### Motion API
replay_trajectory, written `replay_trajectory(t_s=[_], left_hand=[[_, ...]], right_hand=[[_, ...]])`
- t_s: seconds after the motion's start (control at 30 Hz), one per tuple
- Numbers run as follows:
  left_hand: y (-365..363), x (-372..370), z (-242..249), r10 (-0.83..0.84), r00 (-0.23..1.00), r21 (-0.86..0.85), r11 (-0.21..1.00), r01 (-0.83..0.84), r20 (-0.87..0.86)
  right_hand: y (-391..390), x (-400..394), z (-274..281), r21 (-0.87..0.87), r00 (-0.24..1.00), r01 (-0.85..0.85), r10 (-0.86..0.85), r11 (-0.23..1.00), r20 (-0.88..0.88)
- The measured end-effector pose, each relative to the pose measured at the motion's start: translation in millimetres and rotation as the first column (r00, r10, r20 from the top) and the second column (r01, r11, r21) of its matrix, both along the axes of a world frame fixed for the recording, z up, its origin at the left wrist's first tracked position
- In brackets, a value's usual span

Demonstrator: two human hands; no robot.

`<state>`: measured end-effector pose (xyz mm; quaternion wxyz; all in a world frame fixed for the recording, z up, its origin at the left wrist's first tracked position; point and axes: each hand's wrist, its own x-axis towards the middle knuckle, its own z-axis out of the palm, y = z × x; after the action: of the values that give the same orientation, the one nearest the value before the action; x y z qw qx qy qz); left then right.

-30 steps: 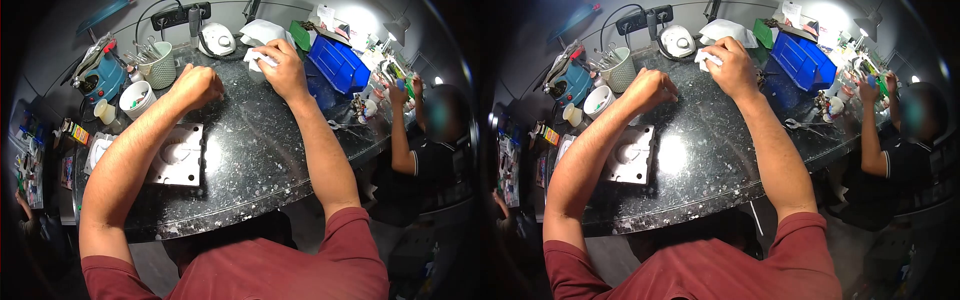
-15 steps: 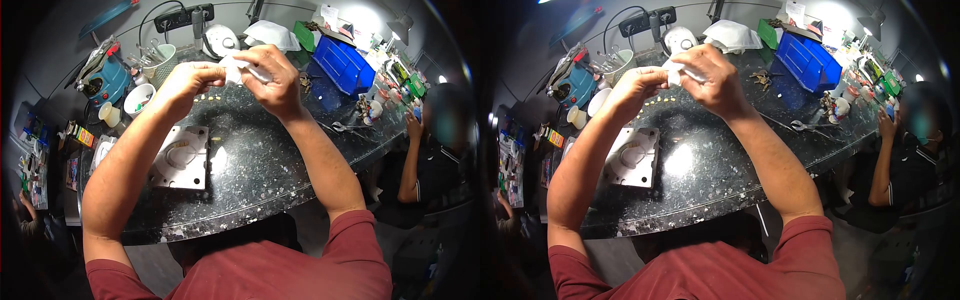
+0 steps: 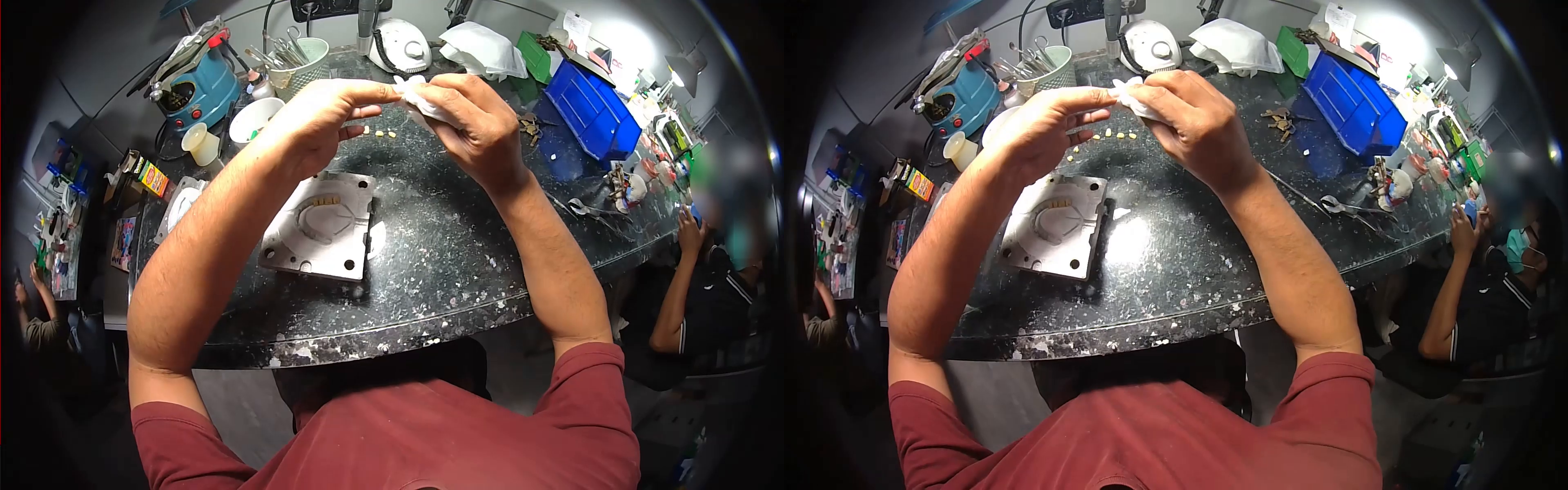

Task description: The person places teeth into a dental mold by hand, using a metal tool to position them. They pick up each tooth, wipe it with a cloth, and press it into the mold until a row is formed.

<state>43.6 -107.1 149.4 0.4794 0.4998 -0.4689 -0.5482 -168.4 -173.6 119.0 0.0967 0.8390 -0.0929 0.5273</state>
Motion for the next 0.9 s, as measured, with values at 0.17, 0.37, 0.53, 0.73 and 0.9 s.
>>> replay_trajectory(t_s=[0.17,0.37,0.53,0.73,0.9], left_hand=[[-2.0,-1.7,-8.2,0.020,0.997,-0.135,0.991,-0.009,0.074],[-1.0,-5.4,-12.4,0.056,0.996,-0.188,0.981,-0.041,0.075],[-0.8,1.0,-4.6,-0.001,0.993,-0.149,0.989,0.019,0.117],[1.6,-10.2,-10.8,0.025,1.000,-0.079,0.997,-0.025,-0.006],[-0.5,-9.5,-16.9,-0.047,0.987,-0.116,0.993,0.029,-0.154]], right_hand=[[3.9,3.0,-1.2,0.021,0.997,-0.006,0.004,1.000,0.071],[1.5,2.1,-0.2,-0.023,0.999,0.010,-0.009,1.000,0.054],[2.0,-0.1,2.8,-0.111,0.999,0.054,-0.054,0.992,0.004],[4.9,-3.0,8.2,-0.153,0.996,0.091,-0.086,0.984,0.039],[4.3,-2.9,4.3,-0.118,0.993,0.076,-0.065,0.990,0.097]])
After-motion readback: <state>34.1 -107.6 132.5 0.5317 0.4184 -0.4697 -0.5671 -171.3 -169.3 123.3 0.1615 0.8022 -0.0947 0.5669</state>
